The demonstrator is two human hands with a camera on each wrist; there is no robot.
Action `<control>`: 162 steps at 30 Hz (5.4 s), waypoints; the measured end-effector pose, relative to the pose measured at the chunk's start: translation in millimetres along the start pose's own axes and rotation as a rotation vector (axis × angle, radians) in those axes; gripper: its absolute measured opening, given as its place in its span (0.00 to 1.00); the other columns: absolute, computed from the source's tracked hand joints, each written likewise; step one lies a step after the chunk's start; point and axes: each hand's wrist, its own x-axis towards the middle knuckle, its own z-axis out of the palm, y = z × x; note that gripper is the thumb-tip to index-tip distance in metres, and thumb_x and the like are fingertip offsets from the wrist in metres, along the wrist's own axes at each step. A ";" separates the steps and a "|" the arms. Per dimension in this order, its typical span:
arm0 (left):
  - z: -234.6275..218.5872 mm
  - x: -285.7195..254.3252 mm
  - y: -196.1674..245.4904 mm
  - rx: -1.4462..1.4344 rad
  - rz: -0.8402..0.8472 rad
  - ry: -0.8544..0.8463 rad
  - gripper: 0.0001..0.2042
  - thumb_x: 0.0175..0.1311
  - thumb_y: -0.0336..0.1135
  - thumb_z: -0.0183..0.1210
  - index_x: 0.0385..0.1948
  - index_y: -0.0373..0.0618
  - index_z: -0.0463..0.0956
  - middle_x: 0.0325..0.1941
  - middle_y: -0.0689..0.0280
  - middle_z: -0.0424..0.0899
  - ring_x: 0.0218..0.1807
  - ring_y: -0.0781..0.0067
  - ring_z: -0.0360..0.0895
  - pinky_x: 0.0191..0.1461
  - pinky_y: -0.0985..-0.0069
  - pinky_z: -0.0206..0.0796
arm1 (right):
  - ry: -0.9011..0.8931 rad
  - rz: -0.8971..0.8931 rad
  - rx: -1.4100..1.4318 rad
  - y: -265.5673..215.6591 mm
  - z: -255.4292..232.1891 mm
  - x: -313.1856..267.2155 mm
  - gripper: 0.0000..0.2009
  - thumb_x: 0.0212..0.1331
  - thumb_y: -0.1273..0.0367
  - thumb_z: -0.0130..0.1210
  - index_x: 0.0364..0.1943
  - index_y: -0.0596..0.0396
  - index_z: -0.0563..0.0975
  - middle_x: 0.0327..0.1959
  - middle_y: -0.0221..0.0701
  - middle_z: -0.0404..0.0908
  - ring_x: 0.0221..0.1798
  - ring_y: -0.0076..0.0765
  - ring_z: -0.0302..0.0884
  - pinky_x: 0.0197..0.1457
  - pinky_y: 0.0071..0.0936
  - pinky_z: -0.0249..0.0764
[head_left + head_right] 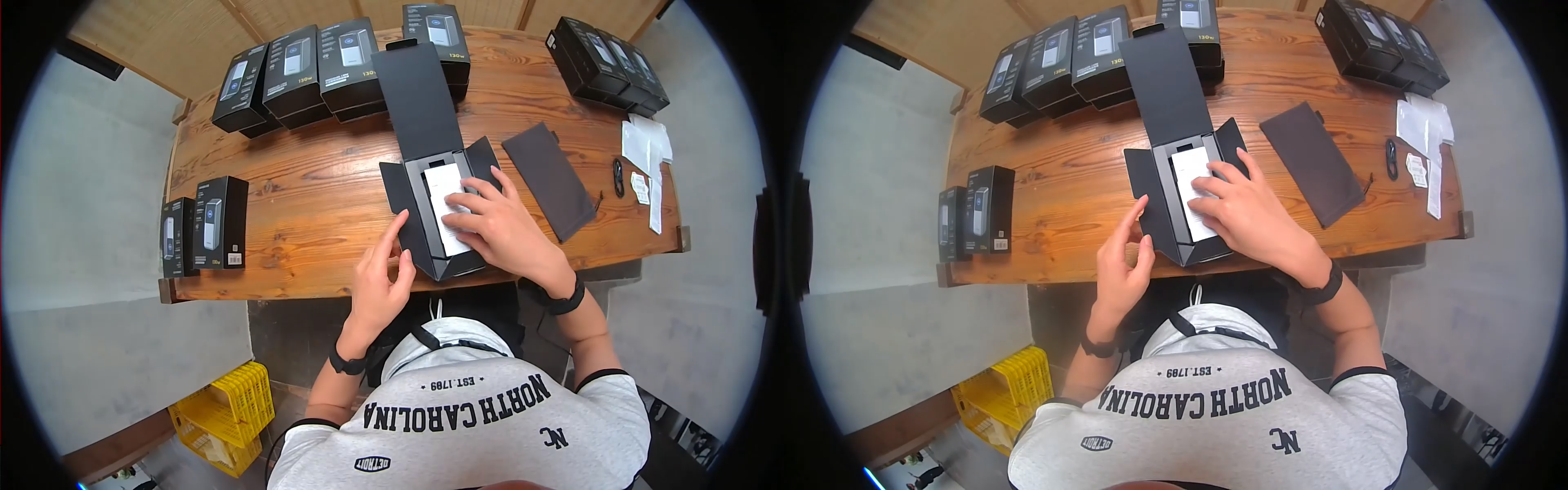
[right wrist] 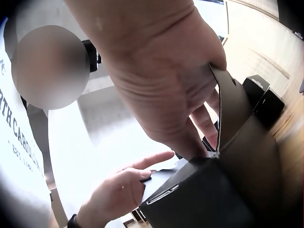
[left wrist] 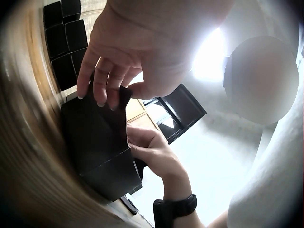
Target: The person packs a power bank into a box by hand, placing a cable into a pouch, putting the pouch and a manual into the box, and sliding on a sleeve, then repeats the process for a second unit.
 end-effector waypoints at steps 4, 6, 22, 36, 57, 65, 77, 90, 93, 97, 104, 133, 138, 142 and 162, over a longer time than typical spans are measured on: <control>0.3 -0.6 1.0 -0.017 0.018 0.014 0.28 0.66 0.22 0.55 0.70 0.42 0.67 0.49 0.57 0.80 0.49 0.69 0.79 0.54 0.74 0.72 | 0.231 0.075 0.160 4.7 -10.3 -5.5 0.18 0.58 0.69 0.64 0.54 0.49 0.82 0.61 0.36 0.78 0.72 0.47 0.66 0.78 0.53 0.52; 1.3 -1.3 -0.3 -0.059 0.035 0.034 0.29 0.66 0.22 0.56 0.72 0.41 0.65 0.57 0.54 0.79 0.57 0.66 0.79 0.60 0.72 0.72 | 0.478 0.243 0.366 10.6 -11.8 -10.7 0.21 0.65 0.66 0.60 0.63 0.53 0.77 0.64 0.40 0.77 0.69 0.48 0.70 0.75 0.44 0.60; 38.3 0.7 1.3 0.316 0.316 -0.305 0.25 0.67 0.28 0.57 0.67 0.58 0.74 0.78 0.51 0.61 0.79 0.42 0.54 0.78 0.53 0.53 | 0.320 0.306 0.677 16.4 25.0 -29.3 0.14 0.70 0.66 0.55 0.54 0.56 0.83 0.69 0.44 0.71 0.74 0.50 0.64 0.75 0.41 0.60; 12.0 -4.8 -5.3 0.276 0.345 -0.432 0.26 0.62 0.38 0.65 0.64 0.55 0.76 0.71 0.52 0.69 0.74 0.42 0.61 0.76 0.52 0.55 | 0.467 0.247 1.246 47.2 11.8 20.6 0.30 0.78 0.52 0.43 0.70 0.63 0.65 0.62 0.41 0.78 0.66 0.35 0.73 0.71 0.34 0.65; 7.6 1.8 -25.4 -0.035 0.114 0.044 0.21 0.53 0.30 0.74 0.52 0.43 0.83 0.62 0.54 0.78 0.62 0.53 0.78 0.62 0.63 0.74 | 0.209 -0.090 0.193 10.8 30.3 -25.1 0.19 0.58 0.66 0.66 0.55 0.40 0.84 0.67 0.35 0.76 0.72 0.52 0.68 0.67 0.47 0.69; 0.8 5.0 -26.8 0.361 0.419 -0.001 0.18 0.54 0.32 0.71 0.49 0.56 0.87 0.62 0.57 0.79 0.61 0.54 0.79 0.59 0.64 0.76 | 0.211 -0.095 0.096 3.9 35.5 -28.0 0.18 0.59 0.67 0.65 0.55 0.43 0.83 0.66 0.37 0.76 0.71 0.53 0.69 0.68 0.48 0.70; -125.4 20.2 -66.1 0.808 0.169 0.379 0.41 0.59 0.44 0.70 0.74 0.44 0.60 0.74 0.44 0.63 0.71 0.40 0.65 0.74 0.51 0.57 | 0.312 0.078 0.155 -35.0 36.8 17.5 0.24 0.57 0.60 0.67 0.58 0.50 0.81 0.74 0.47 0.63 0.74 0.60 0.59 0.76 0.55 0.54; -242.6 16.9 -141.2 0.925 -0.434 0.304 0.57 0.47 0.54 0.76 0.78 0.45 0.50 0.67 0.40 0.70 0.67 0.40 0.70 0.70 0.53 0.63 | 0.203 0.246 0.078 -21.3 31.7 3.5 0.37 0.51 0.63 0.67 0.69 0.47 0.69 0.77 0.52 0.55 0.79 0.63 0.50 0.78 0.65 0.45; -219.5 14.6 -116.8 0.788 -0.285 0.198 0.57 0.45 0.49 0.77 0.78 0.46 0.51 0.67 0.41 0.69 0.67 0.39 0.69 0.70 0.54 0.62 | 0.175 0.362 0.046 -5.0 25.3 -15.7 0.47 0.49 0.62 0.69 0.76 0.53 0.57 0.76 0.56 0.55 0.79 0.64 0.51 0.77 0.65 0.47; -175.2 8.9 -80.1 0.630 -0.150 -0.004 0.57 0.42 0.39 0.78 0.79 0.61 0.51 0.70 0.48 0.66 0.72 0.42 0.63 0.79 0.43 0.46 | 0.114 0.407 0.037 1.4 16.0 -30.4 0.50 0.44 0.63 0.74 0.75 0.53 0.59 0.72 0.56 0.58 0.74 0.64 0.57 0.74 0.56 0.57; -127.2 10.3 -28.4 0.573 -0.067 -0.291 0.55 0.39 0.33 0.77 0.77 0.55 0.56 0.73 0.53 0.63 0.76 0.47 0.58 0.79 0.51 0.46 | 0.218 0.296 0.230 11.5 21.6 -43.1 0.47 0.40 0.67 0.74 0.72 0.51 0.66 0.67 0.55 0.62 0.70 0.64 0.61 0.72 0.50 0.63; -103.2 12.3 -26.4 0.419 0.091 -0.349 0.54 0.39 0.27 0.76 0.76 0.55 0.58 0.73 0.54 0.61 0.78 0.45 0.54 0.79 0.51 0.47 | 0.019 0.021 0.299 37.0 -17.9 -66.1 0.40 0.36 0.71 0.71 0.65 0.47 0.75 0.69 0.51 0.62 0.71 0.64 0.61 0.74 0.51 0.61; -94.3 14.4 -21.6 0.471 0.160 -0.419 0.52 0.41 0.28 0.75 0.76 0.56 0.58 0.73 0.54 0.61 0.78 0.45 0.53 0.79 0.50 0.48 | -0.044 -0.015 0.290 31.7 -20.2 -63.9 0.40 0.39 0.71 0.69 0.67 0.47 0.74 0.69 0.52 0.61 0.72 0.63 0.60 0.75 0.50 0.60; -82.5 13.3 -18.8 0.375 0.169 -0.434 0.50 0.46 0.33 0.76 0.77 0.54 0.57 0.76 0.52 0.58 0.79 0.44 0.52 0.79 0.50 0.47 | -0.056 0.016 0.376 29.7 -5.1 -63.8 0.43 0.41 0.69 0.71 0.70 0.48 0.70 0.73 0.51 0.58 0.75 0.63 0.56 0.77 0.50 0.58; -1.5 6.7 -47.9 -0.415 -0.227 -0.029 0.42 0.74 0.39 0.58 0.78 0.35 0.37 0.84 0.47 0.44 0.84 0.57 0.40 0.83 0.67 0.34 | 0.345 0.352 1.116 -11.8 69.7 -44.7 0.56 0.61 0.53 0.66 0.79 0.64 0.36 0.82 0.51 0.35 0.85 0.48 0.33 0.83 0.39 0.36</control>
